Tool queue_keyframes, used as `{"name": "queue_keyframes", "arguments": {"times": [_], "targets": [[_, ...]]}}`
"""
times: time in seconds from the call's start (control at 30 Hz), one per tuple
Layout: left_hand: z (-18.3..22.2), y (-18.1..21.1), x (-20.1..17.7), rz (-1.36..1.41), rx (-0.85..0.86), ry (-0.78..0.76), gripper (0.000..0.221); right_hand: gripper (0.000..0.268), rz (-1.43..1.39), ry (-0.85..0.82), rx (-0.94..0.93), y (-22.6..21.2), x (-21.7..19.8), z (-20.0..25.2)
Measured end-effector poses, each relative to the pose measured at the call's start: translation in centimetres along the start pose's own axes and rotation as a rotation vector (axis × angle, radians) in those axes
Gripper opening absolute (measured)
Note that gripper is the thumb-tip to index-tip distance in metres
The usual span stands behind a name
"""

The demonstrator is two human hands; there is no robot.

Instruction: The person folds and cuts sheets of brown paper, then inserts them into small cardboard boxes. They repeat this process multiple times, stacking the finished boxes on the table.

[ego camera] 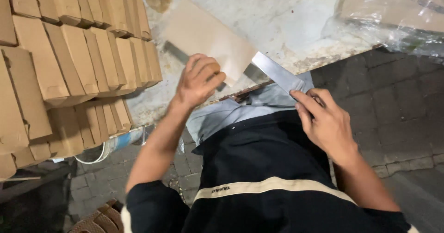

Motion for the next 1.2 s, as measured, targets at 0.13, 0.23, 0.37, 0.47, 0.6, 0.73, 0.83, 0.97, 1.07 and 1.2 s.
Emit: {"name": "queue_keyframes", "arguments": {"times": [0.13, 0.23, 0.37, 0.47, 0.6, 0.73, 0.83, 0.97, 1.07, 1.2], "targets": [[2.1, -0.3, 1.1, 0.152, -0.207, 0.09, 0.021, 0.022, 0.024, -0.094, -0.058, -0.7, 2.4, -0.3], [1.6, 0.7, 2.0, 0.162, -0.274, -0.102, 0.01, 0.027, 0.028, -0.148, -0.081, -0.8, 5.2, 0.8], [-0.2, 0.3, 2.0, 0.075, -0.433, -0.184, 0.031, 0.034, -0.141, -0.233, -0.014, -1.5, 7.5, 1.4], [0.1, -1.1, 4.6, -0.155, -0.727, -0.358, 0.057, 0.046, -0.356, -0.385, 0.171, -1.0, 8.6, 1.3], [2.0, -2.2, 7.7, -0.346, -0.924, -0.729, 0.082, 0.061, -0.515, -0.637, 0.469, 1.3, 10.6, 2.2], [1.9, -1.9, 7.5, -0.163, -0.786, -0.744, 0.081, 0.051, -0.475, -0.817, 0.51, 2.4, 11.2, 2.8], [0.6, -1.5, 6.9, -0.156, -0.613, -0.701, 0.08, 0.038, -0.626, -0.94, 0.5, 1.9, 12.5, 3.7], [-0.3, -2.2, 7.1, -0.217, -0.707, -0.726, 0.081, 0.032, -0.744, -1.012, 0.48, 0.3, 13.2, 3.2], [0.3, -2.6, 8.4, -0.312, -0.759, -0.746, 0.081, 0.034, -0.717, -1.008, 0.534, 0.1, 13.3, 2.7], [-0.2, -2.9, 9.0, -0.342, -0.806, -0.709, 0.081, 0.034, -0.719, -0.926, 0.543, 1.0, 14.1, 2.5]]}}
Point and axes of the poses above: each hand's wrist, its own z-axis away from the middle knuckle, its own x-axis out of the palm, y = z × x, the point moved 9 cm from there along -z, towards the middle knuckle, and after that the axes turned 4 degrees about y, right-handed, at the moved point
